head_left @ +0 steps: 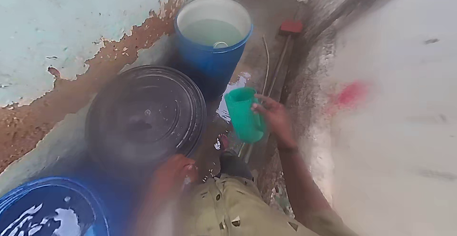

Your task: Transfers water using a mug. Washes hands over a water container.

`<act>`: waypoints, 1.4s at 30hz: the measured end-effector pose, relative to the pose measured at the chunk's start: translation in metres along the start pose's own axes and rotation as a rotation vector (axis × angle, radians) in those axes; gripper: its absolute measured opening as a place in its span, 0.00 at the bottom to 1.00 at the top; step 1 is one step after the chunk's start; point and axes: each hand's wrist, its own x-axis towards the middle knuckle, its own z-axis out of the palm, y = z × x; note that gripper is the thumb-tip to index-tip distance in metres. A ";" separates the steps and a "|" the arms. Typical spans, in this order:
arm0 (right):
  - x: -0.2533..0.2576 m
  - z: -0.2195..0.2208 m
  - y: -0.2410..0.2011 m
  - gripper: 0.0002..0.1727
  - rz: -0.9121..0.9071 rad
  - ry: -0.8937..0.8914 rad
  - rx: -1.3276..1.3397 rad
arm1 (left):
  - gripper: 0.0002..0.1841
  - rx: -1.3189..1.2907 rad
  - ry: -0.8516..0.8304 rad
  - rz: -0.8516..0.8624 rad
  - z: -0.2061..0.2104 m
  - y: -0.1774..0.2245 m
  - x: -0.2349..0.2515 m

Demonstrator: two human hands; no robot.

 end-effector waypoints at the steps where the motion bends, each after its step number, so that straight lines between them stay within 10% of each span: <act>1: 0.021 -0.006 -0.009 0.20 -0.050 -0.001 0.050 | 0.13 0.010 0.010 -0.025 0.004 0.000 0.008; 10: 0.290 0.000 -0.057 0.22 -0.447 -0.141 0.339 | 0.11 0.144 0.181 -0.205 0.038 0.045 0.145; 21: 0.503 0.125 -0.034 0.34 -0.499 -0.321 -0.262 | 0.11 0.210 0.403 -0.419 0.086 0.084 0.191; 35: 0.362 0.072 0.053 0.24 -0.372 -0.440 -0.092 | 0.12 0.309 0.458 -0.386 0.061 0.088 0.213; 42: 0.262 0.005 0.017 0.16 -0.332 -0.508 0.163 | 0.11 0.320 0.493 -0.131 0.020 0.111 0.247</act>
